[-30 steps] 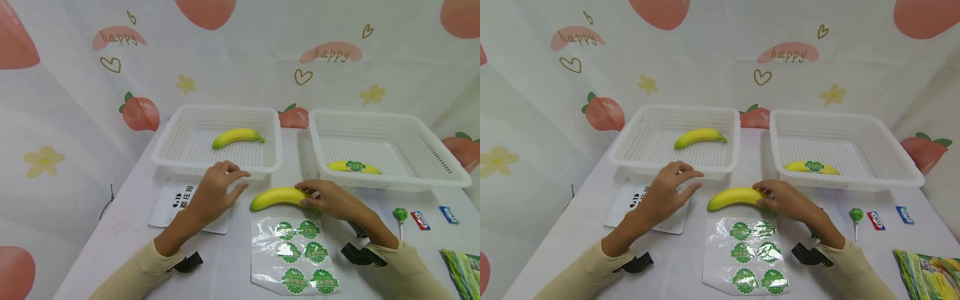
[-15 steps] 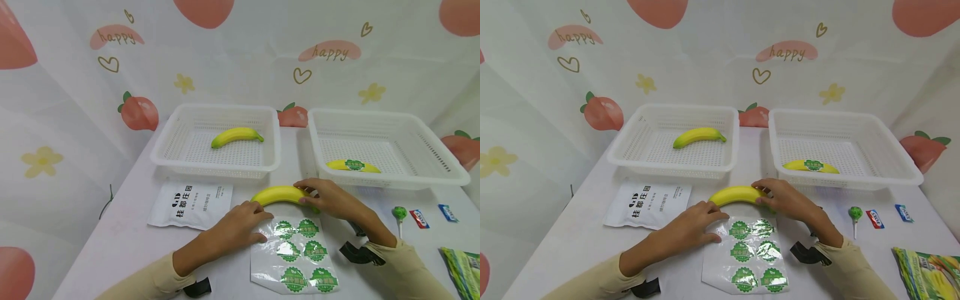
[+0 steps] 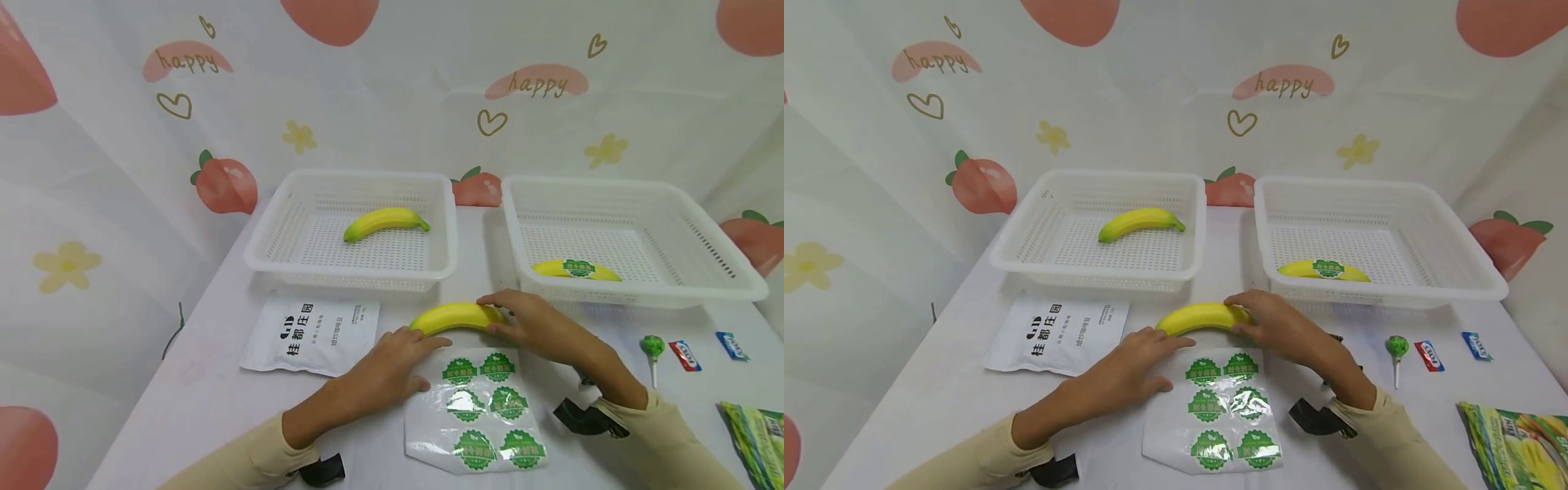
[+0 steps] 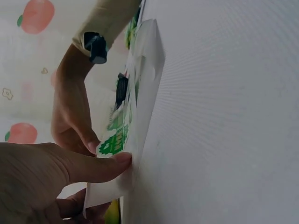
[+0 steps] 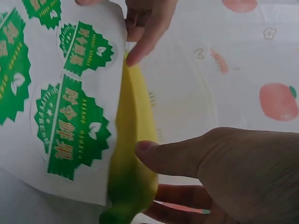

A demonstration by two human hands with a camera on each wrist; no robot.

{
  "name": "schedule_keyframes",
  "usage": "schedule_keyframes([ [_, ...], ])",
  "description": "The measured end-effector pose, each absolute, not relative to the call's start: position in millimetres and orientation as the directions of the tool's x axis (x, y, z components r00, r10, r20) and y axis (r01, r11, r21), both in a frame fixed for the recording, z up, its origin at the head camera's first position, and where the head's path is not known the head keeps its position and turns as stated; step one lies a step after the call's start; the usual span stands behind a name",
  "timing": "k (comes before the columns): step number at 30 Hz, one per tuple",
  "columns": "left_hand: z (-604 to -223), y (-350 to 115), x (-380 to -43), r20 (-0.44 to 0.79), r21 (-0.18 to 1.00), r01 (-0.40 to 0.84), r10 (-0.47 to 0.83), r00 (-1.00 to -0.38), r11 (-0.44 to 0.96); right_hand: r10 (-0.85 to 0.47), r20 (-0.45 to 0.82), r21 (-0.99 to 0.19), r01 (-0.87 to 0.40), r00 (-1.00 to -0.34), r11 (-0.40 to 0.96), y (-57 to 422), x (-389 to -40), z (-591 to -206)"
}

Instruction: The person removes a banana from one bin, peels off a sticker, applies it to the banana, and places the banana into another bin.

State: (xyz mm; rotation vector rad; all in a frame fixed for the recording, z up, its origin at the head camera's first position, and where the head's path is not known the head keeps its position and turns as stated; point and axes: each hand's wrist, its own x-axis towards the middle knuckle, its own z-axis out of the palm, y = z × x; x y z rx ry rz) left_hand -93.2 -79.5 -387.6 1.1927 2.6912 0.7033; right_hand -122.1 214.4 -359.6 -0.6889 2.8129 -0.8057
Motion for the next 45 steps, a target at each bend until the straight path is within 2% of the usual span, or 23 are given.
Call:
schedule_keyframes([
  [5, -386, -82, -98, 0.027, 0.618, 0.584, 0.728, -0.685, 0.526, -0.500, 0.086, -0.492, -0.473, -0.862, 0.731, 206, -113, -354],
  [10, -384, -85, -105, -0.065, 0.783, 0.413, 0.721, -0.689, 0.465, -0.607, 0.134, -0.493, -0.584, -0.783, 0.645, 197, -104, -349],
  [15, -382, -86, -111, -0.160, 0.870, 0.243, 0.712, -0.684, 0.429, -0.679, 0.071, -0.541, -0.600, -0.731, 0.589, 189, -99, -349],
  [20, -382, -88, -115, -0.190, 0.933, 0.108, 0.723, -0.664, 0.344, -0.687, -0.020, -0.572, -0.555, -0.727, 0.604, 187, -96, -351],
  [24, -380, -88, -117, -0.191, 0.953, 0.049, 0.720, -0.667, 0.298, -0.676, -0.073, -0.592, -0.514, -0.733, 0.621, 187, -96, -353],
  [30, -379, -88, -118, -0.193, 0.963, 0.012, 0.718, -0.669, 0.270, -0.671, -0.083, -0.586, -0.508, -0.737, 0.631, 185, -96, -356],
  [37, -382, -87, -118, -0.210, 0.966, -0.019, 0.738, -0.641, 0.258, -0.702, -0.046, -0.557, -0.565, -0.710, 0.609, 186, -99, -356],
  [45, -385, -85, -113, -0.132, 0.858, 0.271, 0.697, -0.705, 0.436, -0.701, 0.046, -0.559, -0.600, -0.712, 0.572, 194, -101, -349],
])
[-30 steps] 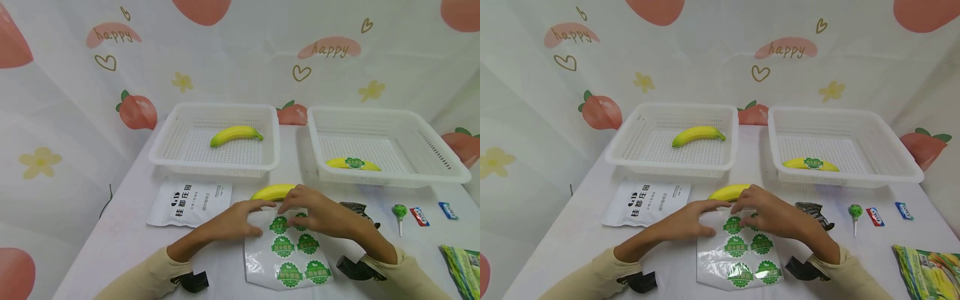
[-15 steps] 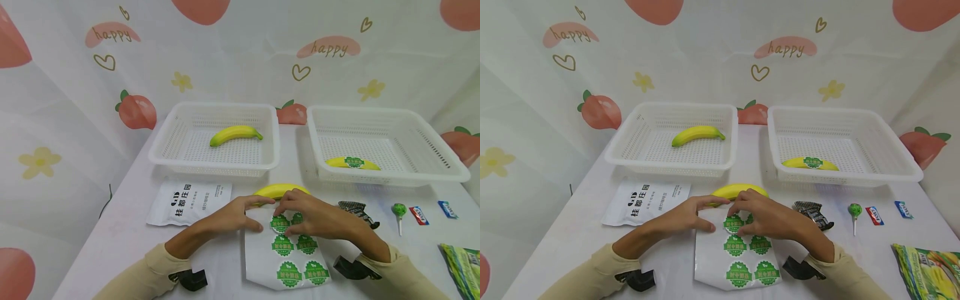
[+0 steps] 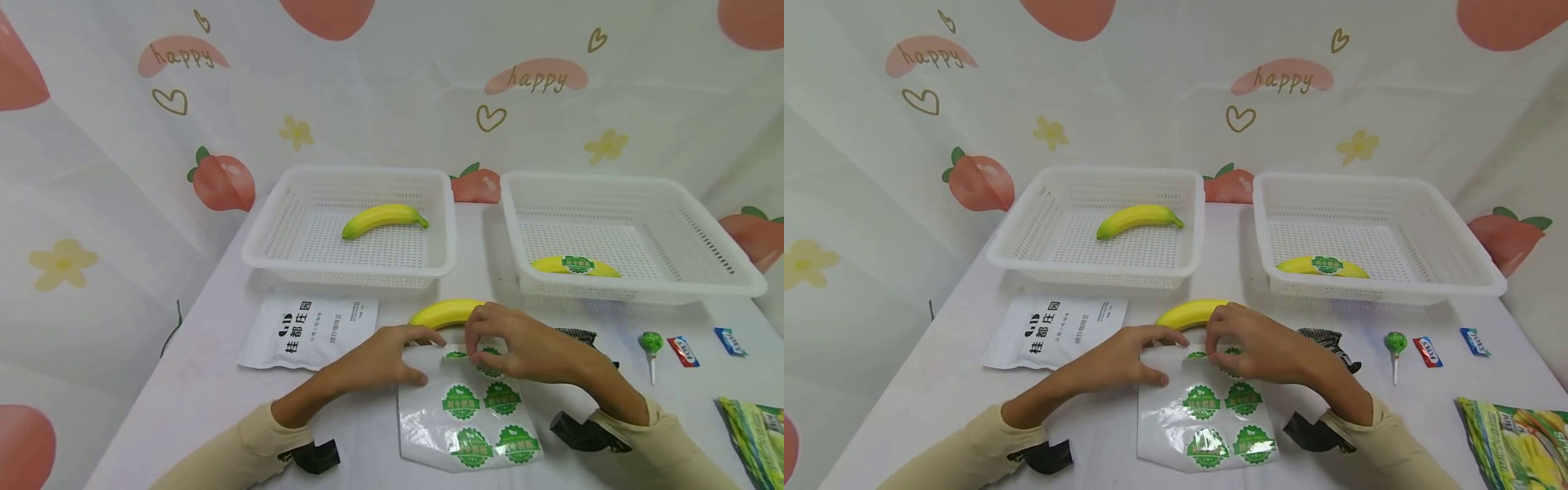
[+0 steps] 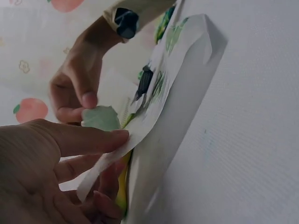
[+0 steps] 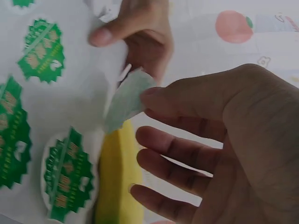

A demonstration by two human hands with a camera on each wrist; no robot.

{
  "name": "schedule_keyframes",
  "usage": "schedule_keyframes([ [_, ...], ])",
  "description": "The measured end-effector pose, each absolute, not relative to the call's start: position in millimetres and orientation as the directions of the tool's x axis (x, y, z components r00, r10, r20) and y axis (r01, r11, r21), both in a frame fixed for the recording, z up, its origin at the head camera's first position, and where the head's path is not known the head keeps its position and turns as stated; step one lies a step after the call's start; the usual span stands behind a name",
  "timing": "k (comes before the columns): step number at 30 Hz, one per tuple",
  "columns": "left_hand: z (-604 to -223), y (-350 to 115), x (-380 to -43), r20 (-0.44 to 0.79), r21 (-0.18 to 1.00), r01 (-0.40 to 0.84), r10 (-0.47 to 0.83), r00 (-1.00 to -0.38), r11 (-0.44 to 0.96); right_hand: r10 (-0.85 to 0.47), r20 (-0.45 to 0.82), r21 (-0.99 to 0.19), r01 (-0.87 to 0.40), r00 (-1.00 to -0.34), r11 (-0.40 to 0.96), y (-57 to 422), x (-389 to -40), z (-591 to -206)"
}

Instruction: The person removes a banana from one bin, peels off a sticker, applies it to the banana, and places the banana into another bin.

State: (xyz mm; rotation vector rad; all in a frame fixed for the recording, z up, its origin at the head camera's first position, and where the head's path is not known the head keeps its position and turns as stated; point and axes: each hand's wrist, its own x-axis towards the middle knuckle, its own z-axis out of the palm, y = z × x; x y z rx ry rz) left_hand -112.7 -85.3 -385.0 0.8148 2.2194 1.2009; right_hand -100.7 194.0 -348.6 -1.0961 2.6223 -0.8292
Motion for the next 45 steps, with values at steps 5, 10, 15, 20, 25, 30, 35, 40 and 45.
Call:
schedule_keyframes([
  [5, -380, -82, -104, -0.086, 0.764, 0.416, 0.716, -0.693, 0.494, -0.653, 0.122, -0.571, -0.591, -0.747, 0.570, 197, -99, -342],
  [10, -375, -80, -97, -0.049, 0.684, 0.487, 0.700, -0.713, 0.543, -0.631, 0.184, -0.558, -0.609, -0.753, 0.564, 195, -96, -341],
  [15, -372, -78, -93, -0.005, 0.697, 0.446, 0.626, -0.780, 0.562, -0.667, 0.261, -0.520, -0.684, -0.698, 0.512, 192, -92, -343],
  [20, -369, -78, -94, 0.012, 0.777, 0.347, 0.539, -0.842, 0.525, -0.701, 0.286, -0.481, -0.731, -0.653, 0.484, 188, -91, -345],
  [25, -369, -80, -98, -0.020, 0.840, 0.278, 0.538, -0.843, 0.467, -0.728, 0.261, -0.460, -0.744, -0.635, 0.484, 183, -90, -349],
  [30, -371, -81, -103, -0.031, 0.839, 0.273, 0.542, -0.840, 0.471, -0.708, 0.236, -0.488, -0.712, -0.665, 0.506, 182, -92, -350],
  [35, -367, -79, -108, 0.002, 0.809, 0.315, 0.533, -0.846, 0.497, -0.594, 0.232, -0.551, -0.607, -0.770, 0.573, 186, -97, -350],
  [40, -362, -69, -114, 0.077, 0.729, 0.407, 0.524, -0.848, 0.550, -0.556, 0.222, -0.602, -0.561, -0.801, 0.568, 190, -104, -353],
  [45, -361, -56, -121, 0.199, 0.587, 0.524, 0.517, -0.832, 0.617, -0.462, 0.244, -0.602, -0.507, -0.853, 0.617, 194, -112, -356],
])
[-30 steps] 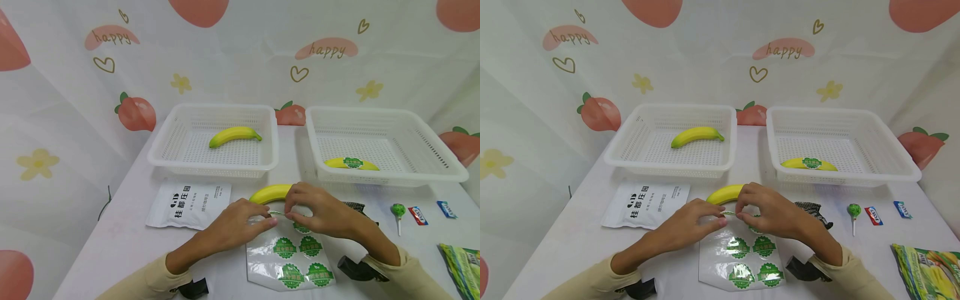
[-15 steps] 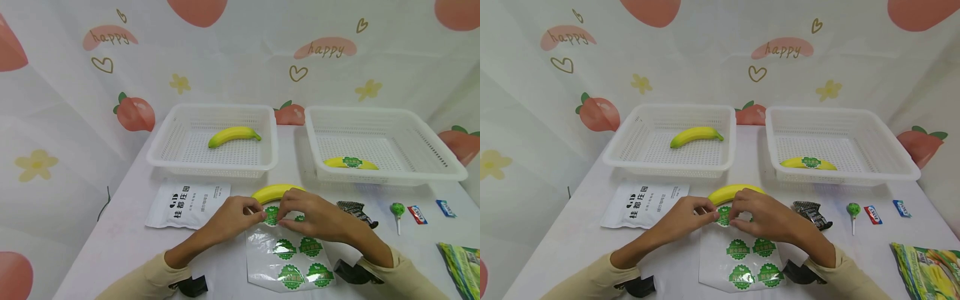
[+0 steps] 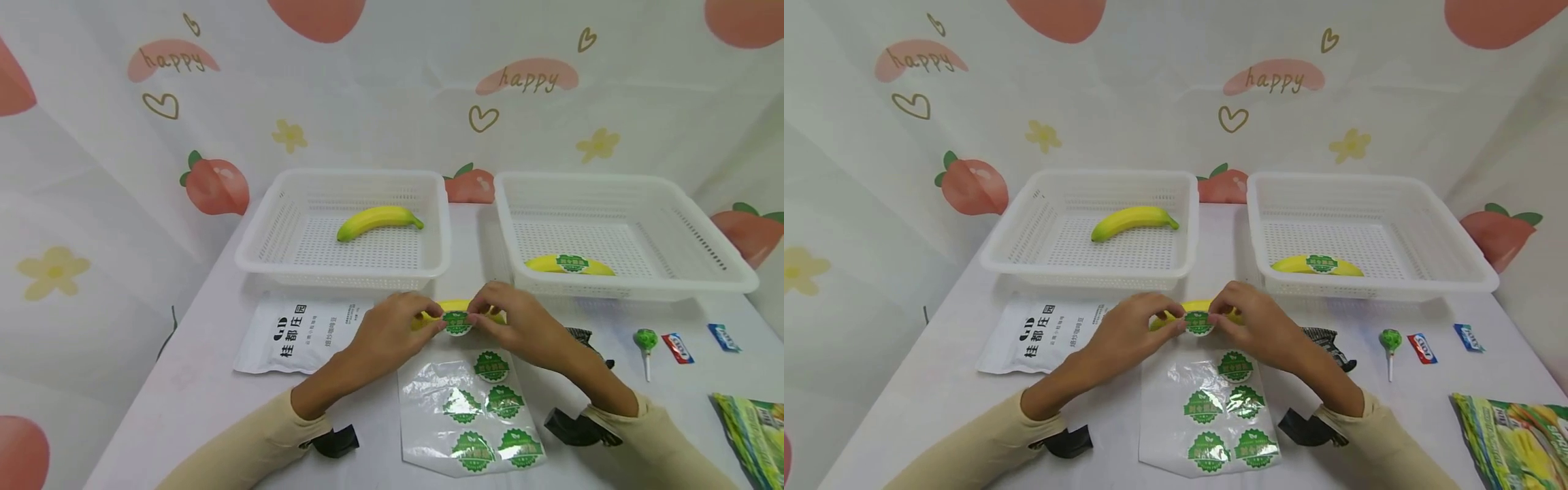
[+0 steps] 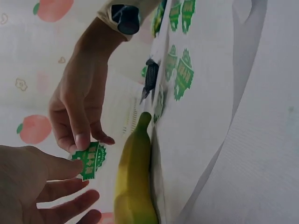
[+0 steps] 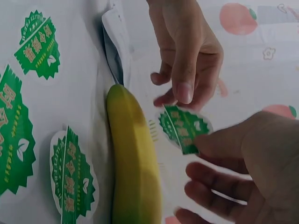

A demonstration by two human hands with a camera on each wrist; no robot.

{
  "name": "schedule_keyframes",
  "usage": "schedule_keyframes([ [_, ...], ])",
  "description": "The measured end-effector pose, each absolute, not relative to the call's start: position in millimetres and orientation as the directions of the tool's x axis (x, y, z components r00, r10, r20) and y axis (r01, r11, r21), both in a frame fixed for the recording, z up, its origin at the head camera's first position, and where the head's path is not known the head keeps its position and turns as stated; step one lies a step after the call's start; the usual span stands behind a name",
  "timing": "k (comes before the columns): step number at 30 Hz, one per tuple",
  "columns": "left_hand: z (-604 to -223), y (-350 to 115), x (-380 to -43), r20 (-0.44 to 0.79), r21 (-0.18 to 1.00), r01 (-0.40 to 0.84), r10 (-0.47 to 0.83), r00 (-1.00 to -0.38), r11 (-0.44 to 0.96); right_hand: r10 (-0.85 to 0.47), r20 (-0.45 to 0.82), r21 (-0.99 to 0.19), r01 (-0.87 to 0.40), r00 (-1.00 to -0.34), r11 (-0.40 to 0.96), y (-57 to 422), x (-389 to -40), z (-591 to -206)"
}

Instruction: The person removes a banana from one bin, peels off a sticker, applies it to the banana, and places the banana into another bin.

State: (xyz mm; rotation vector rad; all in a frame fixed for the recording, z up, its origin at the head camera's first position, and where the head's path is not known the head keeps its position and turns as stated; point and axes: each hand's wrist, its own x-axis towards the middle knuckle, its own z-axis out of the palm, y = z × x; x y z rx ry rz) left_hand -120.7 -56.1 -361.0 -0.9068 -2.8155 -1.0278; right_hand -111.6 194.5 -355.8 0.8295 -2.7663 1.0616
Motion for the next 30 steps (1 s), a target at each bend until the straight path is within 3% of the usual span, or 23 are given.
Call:
schedule_keyframes([
  [6, -368, -44, -131, 0.197, 0.491, 0.580, 0.565, -0.801, 0.650, -0.349, 0.194, -0.639, -0.388, -0.917, 0.664, 198, -120, -360],
  [13, -374, -34, -141, 0.168, 0.470, 0.578, 0.575, -0.800, 0.667, -0.308, 0.145, -0.658, -0.324, -0.940, 0.680, 200, -128, -368],
  [23, -380, -30, -145, 0.140, 0.550, 0.522, 0.544, -0.827, 0.652, -0.314, 0.128, -0.685, -0.313, -0.941, 0.658, 197, -129, -375],
  [30, -382, -29, -146, 0.141, 0.582, 0.498, 0.523, -0.840, 0.643, -0.385, 0.172, -0.650, -0.398, -0.907, 0.647, 196, -126, -374],
])
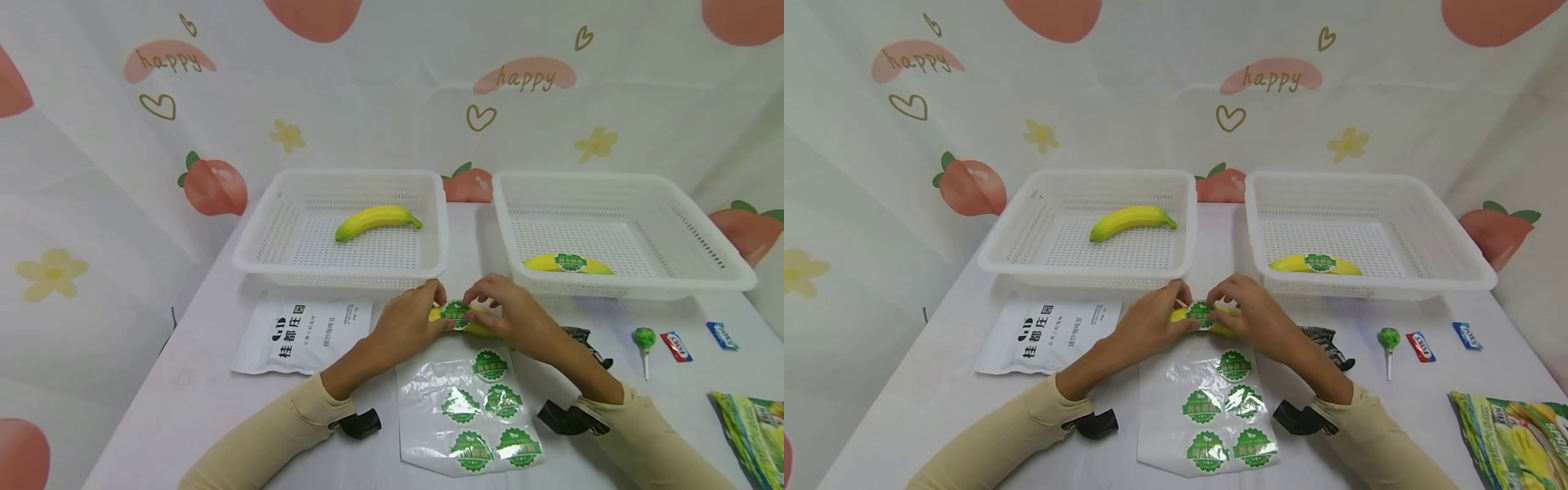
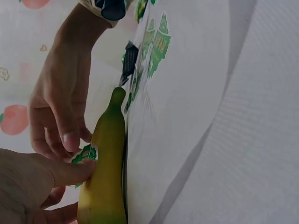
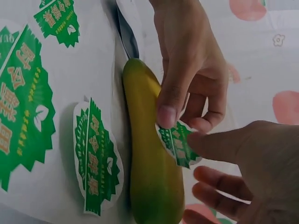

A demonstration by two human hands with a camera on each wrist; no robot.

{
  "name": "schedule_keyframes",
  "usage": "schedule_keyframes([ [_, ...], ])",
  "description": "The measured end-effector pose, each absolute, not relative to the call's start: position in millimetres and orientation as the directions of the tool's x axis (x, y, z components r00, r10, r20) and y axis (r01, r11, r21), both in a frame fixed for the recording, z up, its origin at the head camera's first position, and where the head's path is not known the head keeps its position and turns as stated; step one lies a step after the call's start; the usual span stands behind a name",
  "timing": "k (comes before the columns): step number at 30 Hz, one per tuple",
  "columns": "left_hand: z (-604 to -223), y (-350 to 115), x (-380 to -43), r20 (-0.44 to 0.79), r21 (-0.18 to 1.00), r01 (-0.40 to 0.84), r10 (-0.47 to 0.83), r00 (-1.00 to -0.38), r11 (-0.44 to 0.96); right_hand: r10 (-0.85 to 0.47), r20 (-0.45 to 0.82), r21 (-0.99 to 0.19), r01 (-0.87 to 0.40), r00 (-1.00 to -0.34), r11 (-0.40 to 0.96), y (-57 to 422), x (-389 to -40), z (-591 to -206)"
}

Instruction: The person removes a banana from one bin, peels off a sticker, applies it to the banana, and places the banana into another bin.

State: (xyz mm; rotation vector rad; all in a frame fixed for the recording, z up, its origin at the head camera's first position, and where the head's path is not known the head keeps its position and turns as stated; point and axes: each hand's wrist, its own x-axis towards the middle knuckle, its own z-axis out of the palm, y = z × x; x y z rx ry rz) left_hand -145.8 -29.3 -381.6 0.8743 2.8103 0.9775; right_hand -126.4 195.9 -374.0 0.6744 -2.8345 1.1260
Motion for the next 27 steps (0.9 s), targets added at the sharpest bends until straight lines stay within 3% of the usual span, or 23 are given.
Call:
schedule_keyframes([
  [4, -381.4, -30.3, -145.4, 0.146, 0.571, 0.511, 0.533, -0.833, 0.642, -0.444, 0.114, -0.596, -0.419, -0.889, 0.685, 193.9, -124.2, -374.2],
  [14, -381.2, -29.5, -145.6, 0.153, 0.437, 0.595, 0.596, -0.788, 0.675, -0.406, 0.066, -0.485, -0.385, -0.911, 0.785, 190.4, -122.3, -378.0],
  [27, -384.1, -27.8, -146.9, 0.221, 0.351, 0.655, 0.620, -0.753, 0.670, -0.435, 0.114, -0.390, -0.443, -0.893, 0.807, 189.7, -120.3, -378.3],
])
